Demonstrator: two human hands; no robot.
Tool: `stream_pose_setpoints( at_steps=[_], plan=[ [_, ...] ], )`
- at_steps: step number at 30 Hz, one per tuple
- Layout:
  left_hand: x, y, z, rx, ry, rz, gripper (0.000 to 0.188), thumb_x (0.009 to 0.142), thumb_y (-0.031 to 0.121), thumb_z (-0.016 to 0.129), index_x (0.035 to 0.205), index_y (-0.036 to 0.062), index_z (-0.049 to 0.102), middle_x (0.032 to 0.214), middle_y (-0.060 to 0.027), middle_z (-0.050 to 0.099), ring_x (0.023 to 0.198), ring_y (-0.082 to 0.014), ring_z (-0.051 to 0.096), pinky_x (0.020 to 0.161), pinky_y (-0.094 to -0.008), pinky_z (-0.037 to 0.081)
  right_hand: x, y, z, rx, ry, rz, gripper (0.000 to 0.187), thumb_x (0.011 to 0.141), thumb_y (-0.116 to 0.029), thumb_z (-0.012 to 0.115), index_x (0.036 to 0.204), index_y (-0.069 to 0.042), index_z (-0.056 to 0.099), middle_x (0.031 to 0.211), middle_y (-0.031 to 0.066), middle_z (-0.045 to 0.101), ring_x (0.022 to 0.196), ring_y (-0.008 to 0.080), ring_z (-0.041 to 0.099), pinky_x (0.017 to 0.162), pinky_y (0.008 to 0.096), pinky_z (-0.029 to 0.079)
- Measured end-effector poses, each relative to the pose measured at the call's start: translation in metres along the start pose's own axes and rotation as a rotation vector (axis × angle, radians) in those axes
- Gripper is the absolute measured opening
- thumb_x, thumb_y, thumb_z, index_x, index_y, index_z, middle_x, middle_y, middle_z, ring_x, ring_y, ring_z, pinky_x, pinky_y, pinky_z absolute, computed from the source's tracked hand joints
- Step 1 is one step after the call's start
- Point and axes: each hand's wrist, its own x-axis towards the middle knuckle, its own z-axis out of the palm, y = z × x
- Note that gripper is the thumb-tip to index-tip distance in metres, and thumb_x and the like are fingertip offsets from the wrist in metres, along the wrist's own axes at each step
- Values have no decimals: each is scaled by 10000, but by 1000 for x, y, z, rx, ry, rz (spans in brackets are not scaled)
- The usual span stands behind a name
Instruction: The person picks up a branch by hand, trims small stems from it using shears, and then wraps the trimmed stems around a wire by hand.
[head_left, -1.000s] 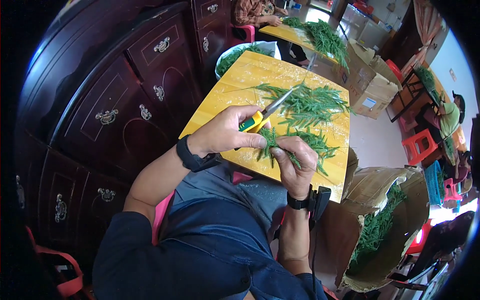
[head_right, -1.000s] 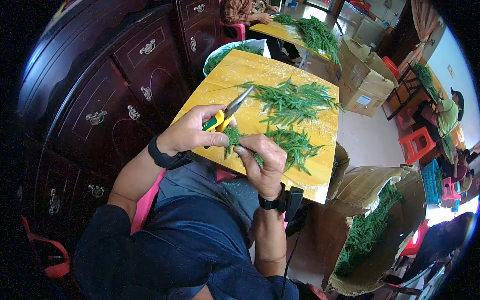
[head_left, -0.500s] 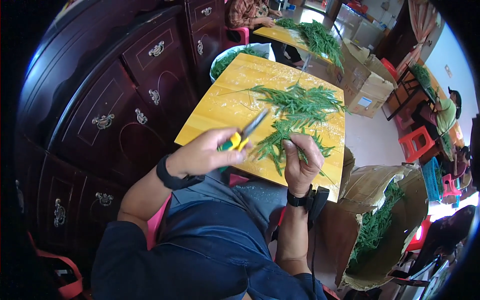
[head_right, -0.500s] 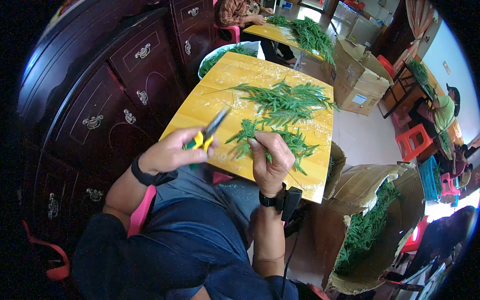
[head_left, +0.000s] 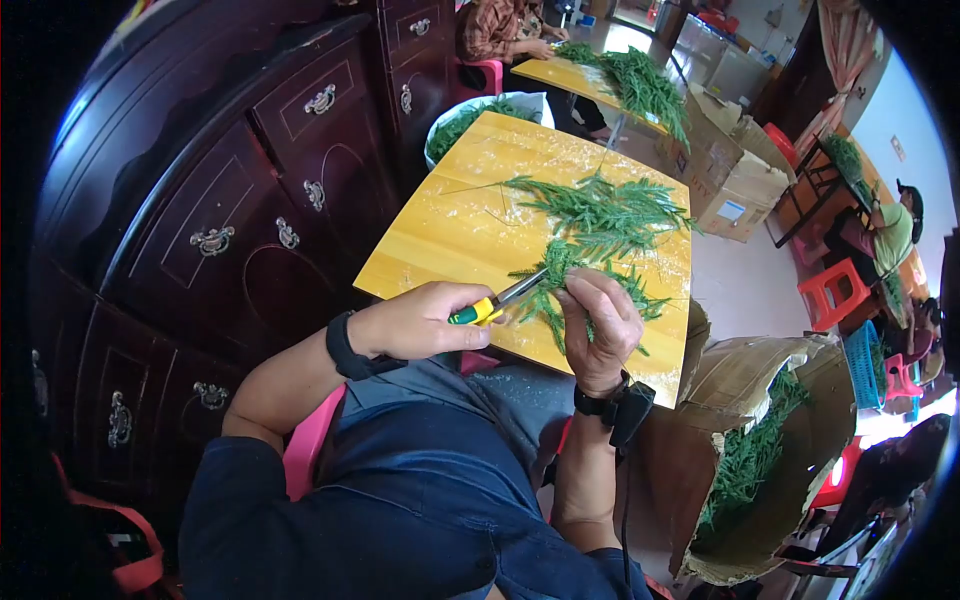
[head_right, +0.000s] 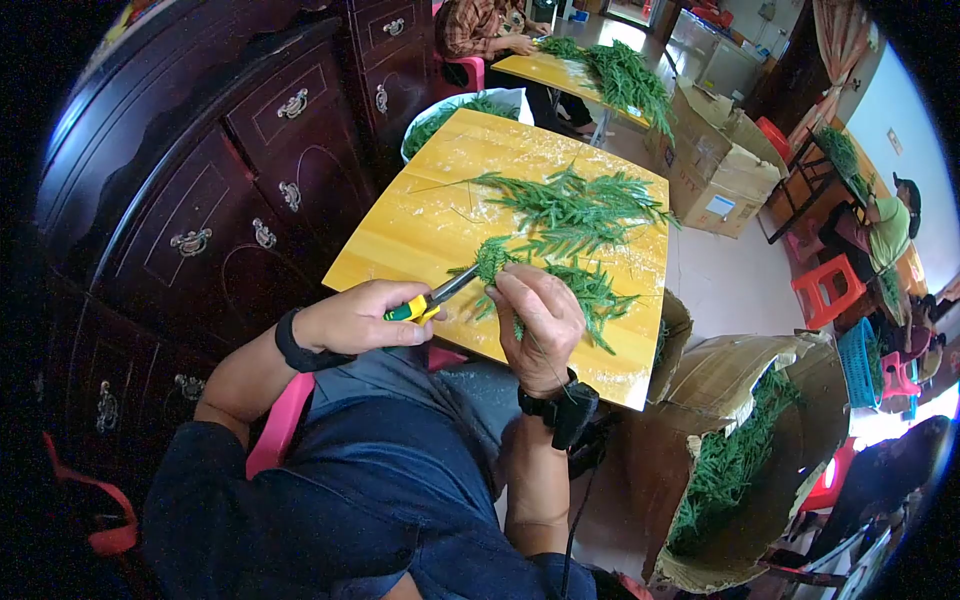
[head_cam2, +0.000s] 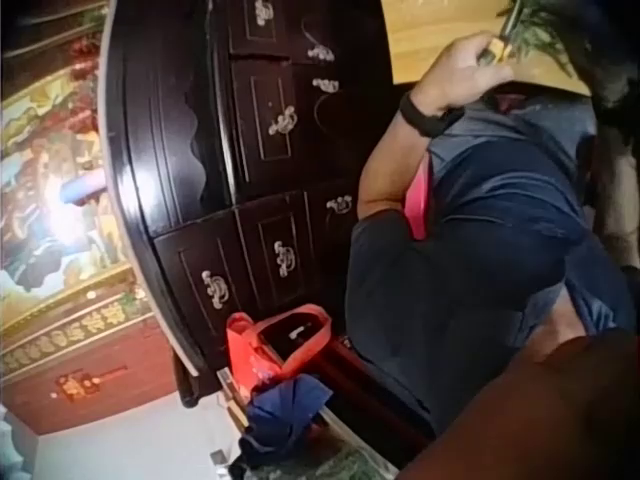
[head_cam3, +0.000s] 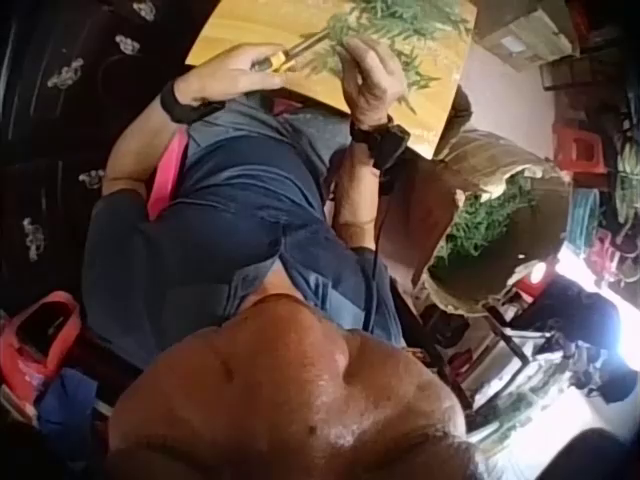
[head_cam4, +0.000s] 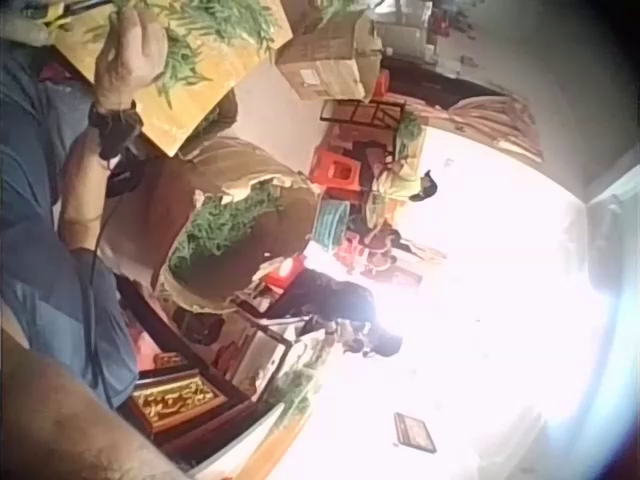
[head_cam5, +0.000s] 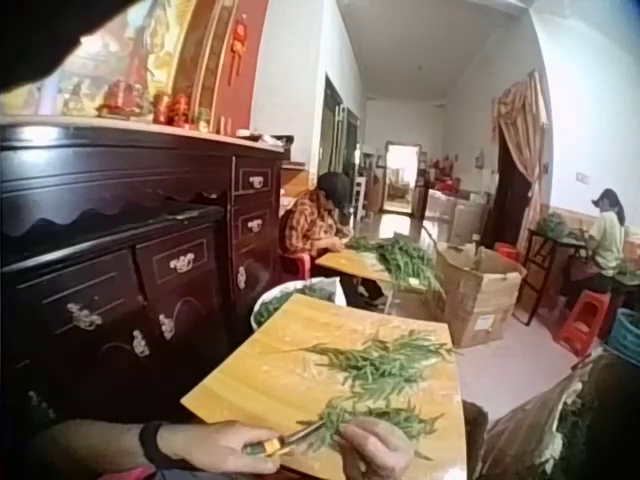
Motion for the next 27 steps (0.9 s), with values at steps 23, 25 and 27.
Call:
stream_pose_setpoints(
  at_steps=[23,25,27],
  plan=[
    [-10,-7,-4,-88,-71,-35,341,965,236,609,1224,15,579,1033,-50,628,965,-132,573,879,-309,462,-1,-4,7,43,-2,55,176,783,80,727,927,-1,665,881,149,702,806,259,688,739,317,536],
    [-7,-11,-5,-47,-56,42,345,966,238,608,1231,19,574,1039,-57,629,976,-137,573,899,-309,456,-1,-4,6,35,-11,43,176,784,78,728,927,0,664,882,150,702,806,260,688,736,317,537],
    [-5,-10,-6,-16,-68,47,344,967,237,606,1232,21,572,1035,-55,628,976,-136,574,900,-307,455,0,-3,4,27,-7,39,176,782,68,736,928,-2,665,884,151,702,806,264,688,730,320,540]
  ],
)
